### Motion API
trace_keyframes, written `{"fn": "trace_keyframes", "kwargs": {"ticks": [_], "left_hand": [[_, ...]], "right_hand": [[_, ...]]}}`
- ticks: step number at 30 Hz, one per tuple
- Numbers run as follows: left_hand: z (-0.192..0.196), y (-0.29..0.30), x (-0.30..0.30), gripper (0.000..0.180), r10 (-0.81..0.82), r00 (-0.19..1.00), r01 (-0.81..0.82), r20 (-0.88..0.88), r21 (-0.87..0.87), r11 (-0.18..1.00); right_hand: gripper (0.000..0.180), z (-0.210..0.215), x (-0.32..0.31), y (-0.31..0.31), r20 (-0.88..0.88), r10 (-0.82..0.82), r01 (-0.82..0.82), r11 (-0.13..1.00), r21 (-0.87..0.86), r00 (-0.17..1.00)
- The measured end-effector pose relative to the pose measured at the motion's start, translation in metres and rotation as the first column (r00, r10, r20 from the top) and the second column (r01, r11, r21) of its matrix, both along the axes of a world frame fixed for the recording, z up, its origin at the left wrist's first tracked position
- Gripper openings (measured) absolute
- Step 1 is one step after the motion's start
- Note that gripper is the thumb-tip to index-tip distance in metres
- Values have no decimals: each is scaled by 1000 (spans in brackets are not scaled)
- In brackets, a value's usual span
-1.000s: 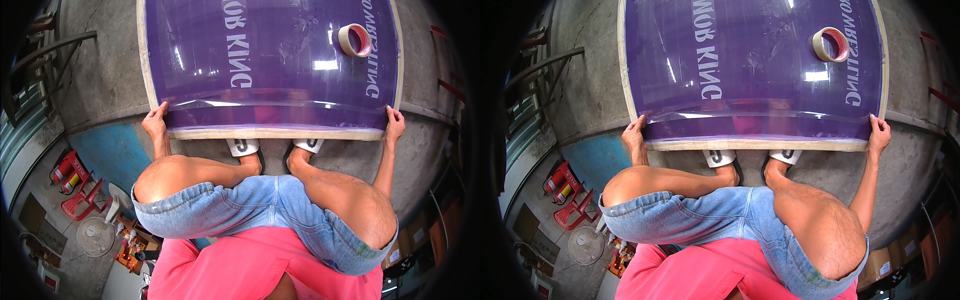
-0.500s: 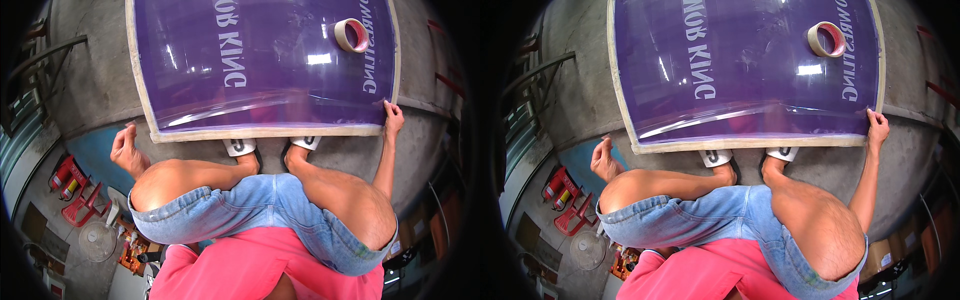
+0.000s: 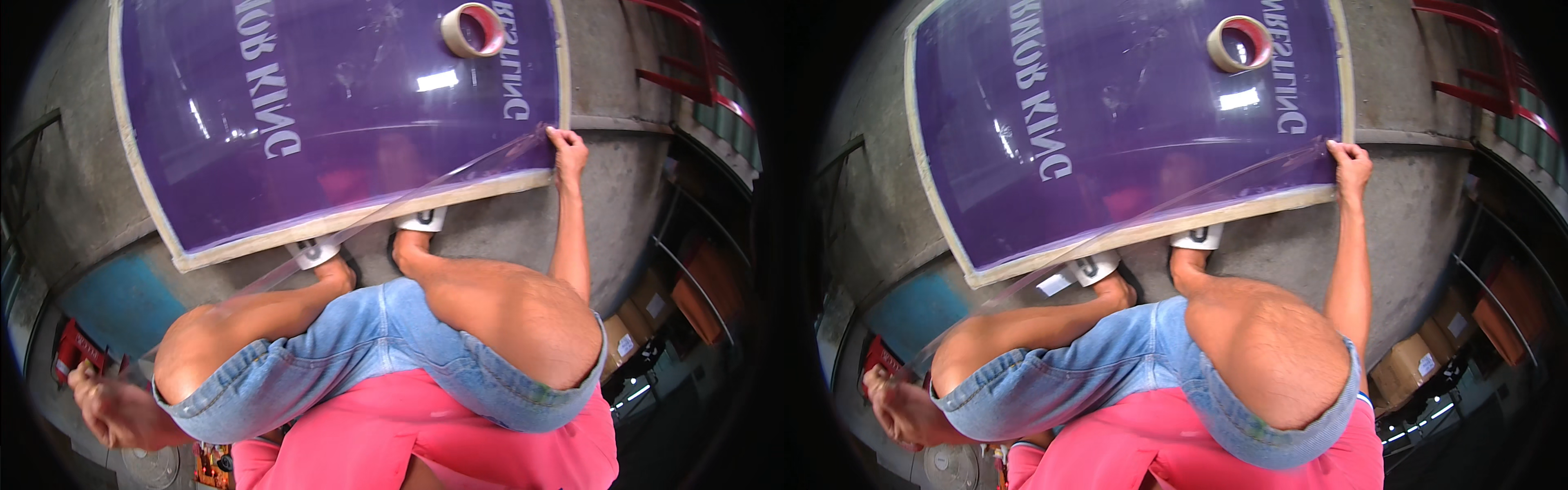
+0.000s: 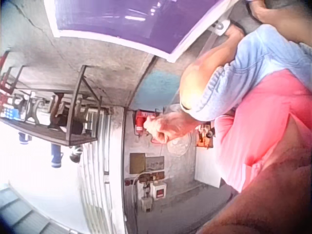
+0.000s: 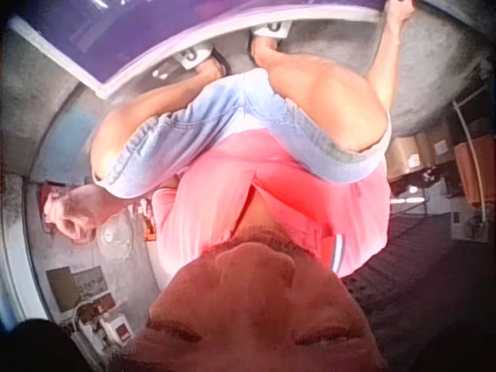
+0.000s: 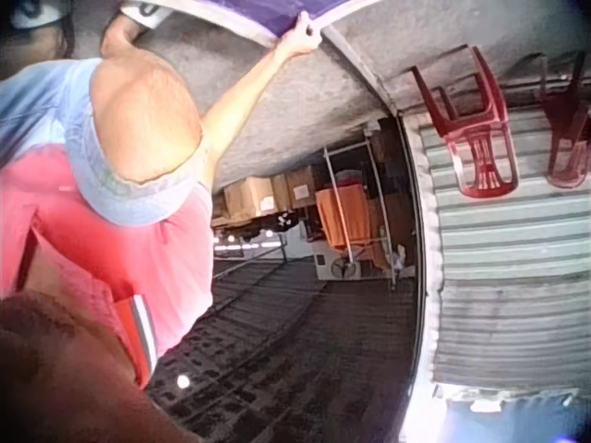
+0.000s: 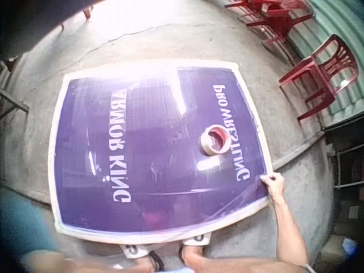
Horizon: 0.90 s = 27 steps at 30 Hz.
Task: The person applies clear adhesive tape to the edges of a purple rectangular board labeled 'ARMOR KING PRO WRESTLING'. They repeatedly tear strips of tape and press them along the perimeter, smoothing the surface to secure the film.
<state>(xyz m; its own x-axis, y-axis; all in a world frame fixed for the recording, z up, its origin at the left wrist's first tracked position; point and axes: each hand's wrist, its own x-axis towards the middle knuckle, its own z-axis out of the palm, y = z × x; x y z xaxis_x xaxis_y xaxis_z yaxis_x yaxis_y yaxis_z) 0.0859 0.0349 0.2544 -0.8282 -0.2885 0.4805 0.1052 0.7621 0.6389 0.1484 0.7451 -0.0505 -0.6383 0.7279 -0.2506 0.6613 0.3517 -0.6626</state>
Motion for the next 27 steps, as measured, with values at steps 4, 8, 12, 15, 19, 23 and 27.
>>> {"fn": "trace_keyframes", "kwargs": {"ticks": [4,8,12,15,19,23,27], "left_hand": [[-5,33,-34,18,129,991,-128,48,-21,992],[-62,-13,-39,19,156,893,-246,422,167,955],[-176,-61,-26,14,28,854,-290,519,431,854],[-219,-63,-17,13,6,838,-334,546,504,797],[-254,-65,-12,13,17,798,-395,602,502,769],[-266,-67,-10,16,3,774,-430,634,521,738],[-276,-66,-13,17,39,754,-455,656,479,751]], "right_hand": [[27,9,13,0,24,-8,6,995,97,1000],[31,20,-6,-16,15,-22,22,999,38,1000],[32,18,-1,-8,37,-35,37,999,-34,999],[32,19,-1,-9,55,-51,52,998,-22,997],[32,20,0,-9,67,-70,73,996,-48,995],[36,21,-5,-8,123,-28,31,999,-22,992],[40,19,-3,-10,115,16,-21,999,42,993]]}}
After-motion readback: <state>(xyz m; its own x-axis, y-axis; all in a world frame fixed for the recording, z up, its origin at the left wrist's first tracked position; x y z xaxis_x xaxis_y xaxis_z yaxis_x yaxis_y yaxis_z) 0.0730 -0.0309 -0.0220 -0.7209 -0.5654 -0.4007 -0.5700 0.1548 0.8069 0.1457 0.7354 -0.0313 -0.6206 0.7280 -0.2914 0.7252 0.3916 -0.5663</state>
